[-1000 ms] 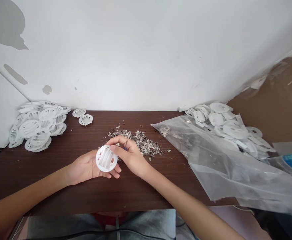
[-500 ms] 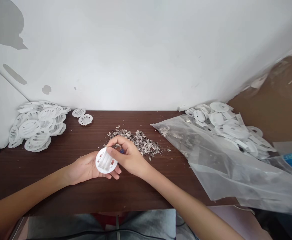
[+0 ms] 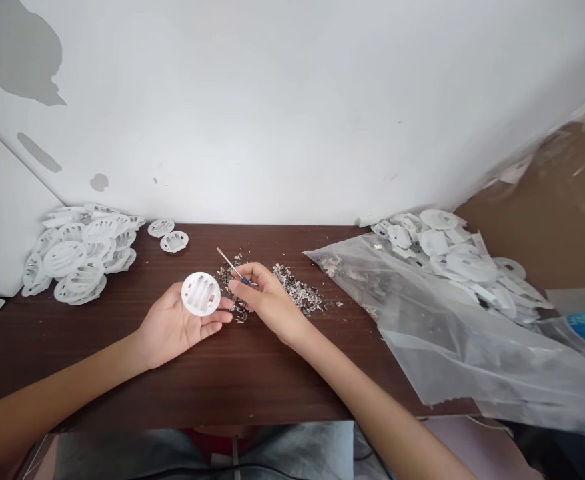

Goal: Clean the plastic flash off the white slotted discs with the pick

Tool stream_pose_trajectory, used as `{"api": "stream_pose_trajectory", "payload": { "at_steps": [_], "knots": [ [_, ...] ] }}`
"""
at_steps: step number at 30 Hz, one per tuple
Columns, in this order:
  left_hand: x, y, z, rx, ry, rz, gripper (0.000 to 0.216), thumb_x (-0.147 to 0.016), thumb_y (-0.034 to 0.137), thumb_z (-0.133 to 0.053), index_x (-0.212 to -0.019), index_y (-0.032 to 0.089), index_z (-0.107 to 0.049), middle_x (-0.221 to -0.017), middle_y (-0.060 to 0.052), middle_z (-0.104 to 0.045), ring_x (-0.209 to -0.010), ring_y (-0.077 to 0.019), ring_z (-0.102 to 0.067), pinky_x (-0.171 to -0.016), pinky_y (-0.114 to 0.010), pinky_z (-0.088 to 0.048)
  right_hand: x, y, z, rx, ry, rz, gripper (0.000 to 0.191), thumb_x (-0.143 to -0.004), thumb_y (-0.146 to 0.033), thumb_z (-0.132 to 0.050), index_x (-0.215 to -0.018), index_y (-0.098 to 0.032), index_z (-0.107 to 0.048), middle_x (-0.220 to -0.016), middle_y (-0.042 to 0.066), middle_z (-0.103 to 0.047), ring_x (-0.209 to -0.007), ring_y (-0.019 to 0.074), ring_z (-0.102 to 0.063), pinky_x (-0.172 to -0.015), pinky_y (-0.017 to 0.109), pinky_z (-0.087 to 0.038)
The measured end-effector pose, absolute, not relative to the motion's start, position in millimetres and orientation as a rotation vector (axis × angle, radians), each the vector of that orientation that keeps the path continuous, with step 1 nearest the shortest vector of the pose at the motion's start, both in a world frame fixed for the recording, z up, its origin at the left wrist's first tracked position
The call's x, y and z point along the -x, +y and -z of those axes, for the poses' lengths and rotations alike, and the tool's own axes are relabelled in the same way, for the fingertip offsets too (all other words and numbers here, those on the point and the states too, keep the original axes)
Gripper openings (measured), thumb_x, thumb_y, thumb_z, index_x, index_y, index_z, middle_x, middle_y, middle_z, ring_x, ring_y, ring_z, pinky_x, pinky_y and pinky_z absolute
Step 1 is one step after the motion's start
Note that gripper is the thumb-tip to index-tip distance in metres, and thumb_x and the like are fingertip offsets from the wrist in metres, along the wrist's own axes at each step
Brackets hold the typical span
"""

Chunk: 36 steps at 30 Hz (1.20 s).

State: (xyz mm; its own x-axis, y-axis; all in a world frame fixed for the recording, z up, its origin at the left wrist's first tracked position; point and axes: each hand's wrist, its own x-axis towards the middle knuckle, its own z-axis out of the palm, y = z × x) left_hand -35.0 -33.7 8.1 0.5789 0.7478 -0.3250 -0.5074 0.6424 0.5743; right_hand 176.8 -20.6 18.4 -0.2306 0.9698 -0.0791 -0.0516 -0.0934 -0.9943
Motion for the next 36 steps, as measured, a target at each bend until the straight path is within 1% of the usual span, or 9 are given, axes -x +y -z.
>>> {"api": "stream_pose_trajectory", "payload": {
  "at_steps": [5,9,11,15,18,21,27,31,36],
  "knots": [
    [36.5,-31.5,-16.8,-0.337,0.639,-0.913,0.039,-0.103,0.038,-0.046,-0.099,0.01,-0.073,-0.09,-0.015,-0.079,-0.07,-0.0188,-0.073,-0.069,-0.028,-0.059,-175.9,-20.8,-18.3,1.068,-1.281,-1.513,0.035,-0.086,-0.04,-0.073,-0.113,-0.022,-0.061,-0.086,-0.002,-0.07,-0.053,0.0078,-0.046,-0.055,0.026,-0.041],
    [34.5,-32.4,-21.5,-0.334,0.673,-0.931,0.039,-0.107,0.037,-0.04,-0.13,0.018,-0.065,-0.089,-0.012,-0.078,-0.069,-0.0185,-0.073,-0.067,-0.028,-0.059,-174.6,-22.1,-17.6,0.998,-1.251,-1.417,0.026,-0.089,-0.042,-0.072,-0.104,-0.022,-0.063,-0.084,-0.001,-0.073,-0.052,0.008,-0.046,-0.054,0.026,-0.04],
    [33.1,-32.5,-21.9,-0.343,0.703,-0.929,0.039,-0.108,0.036,-0.038,-0.137,0.021,-0.06,-0.088,-0.011,-0.078,-0.069,-0.0186,-0.074,-0.067,-0.028,-0.059,-175.1,-22.5,-18.1,0.988,-1.236,-1.373,0.028,-0.088,-0.045,-0.075,-0.101,-0.022,-0.067,-0.084,0.0,-0.073,-0.053,0.0085,-0.047,-0.054,0.027,-0.04],
    [32.5,-31.6,-18.0,-0.391,0.72,-0.899,0.034,-0.107,0.035,-0.04,-0.122,0.019,-0.065,-0.088,-0.011,-0.078,-0.07,-0.0199,-0.074,-0.069,-0.03,-0.058,-176.1,-24.0,-20.8,0.972,-1.267,-1.366,0.041,-0.081,-0.05,-0.083,-0.109,-0.022,-0.072,-0.089,0.002,-0.073,-0.057,0.0104,-0.053,-0.056,0.028,-0.046],
    [33.9,-31.7,-13.1,-0.454,0.698,-0.856,0.033,-0.106,0.038,-0.043,-0.112,0.017,-0.068,-0.091,-0.013,-0.078,-0.074,-0.0215,-0.075,-0.073,-0.031,-0.058,-175.1,-26.3,-22.0,0.922,-1.326,-1.354,0.039,-0.086,-0.053,-0.079,-0.111,-0.024,-0.073,-0.086,0.002,-0.073,-0.058,0.0117,-0.057,-0.058,0.03,-0.048],
    [35.1,-33.1,-10.4,-0.523,0.652,-0.822,0.034,-0.104,0.041,-0.048,-0.11,0.015,-0.07,-0.093,-0.013,-0.078,-0.08,-0.0232,-0.075,-0.078,-0.032,-0.057,-173.1,-29.9,-21.3,0.908,-1.388,-1.253,0.033,-0.094,-0.054,-0.071,-0.108,-0.025,-0.072,-0.086,0.002,-0.072,-0.059,0.013,-0.06,-0.062,0.032,-0.052],
    [34.5,-34.7,-11.8,-0.552,0.639,-0.789,0.037,-0.102,0.044,-0.053,-0.108,0.013,-0.072,-0.094,-0.013,-0.078,-0.083,-0.0236,-0.074,-0.081,-0.033,-0.055,-172.3,-38.5,-12.9,0.898,-1.587,-0.969,0.025,-0.105,-0.049,-0.056,-0.113,-0.027,-0.064,-0.104,0.006,-0.071,-0.074,0.0164,-0.068,-0.07,0.034,-0.057],
    [34.4,-34.3,-11.2,-0.548,0.654,-0.792,0.039,-0.103,0.045,-0.05,-0.103,0.014,-0.072,-0.09,-0.012,-0.077,-0.081,-0.0232,-0.073,-0.081,-0.033,-0.055,-174.0,-40.0,-6.6,0.931,-1.683,-0.762,0.019,-0.107,-0.043,-0.053,-0.115,-0.028,-0.059,-0.102,0.006,-0.072,-0.08,0.0197,-0.071,-0.075,0.037,-0.056],
    [34.1,-34.1,-9.6,-0.561,0.65,-0.783,0.039,-0.102,0.047,-0.052,-0.1,0.013,-0.072,-0.088,-0.012,-0.076,-0.081,-0.0235,-0.072,-0.082,-0.034,-0.054,-173.5,-39.0,-4.6,0.965,-1.688,-0.759,0.023,-0.107,-0.048,-0.05,-0.115,-0.028,-0.058,-0.106,0.008,-0.073,-0.084,0.022,-0.073,-0.078,0.039,-0.058]
  ]
}}
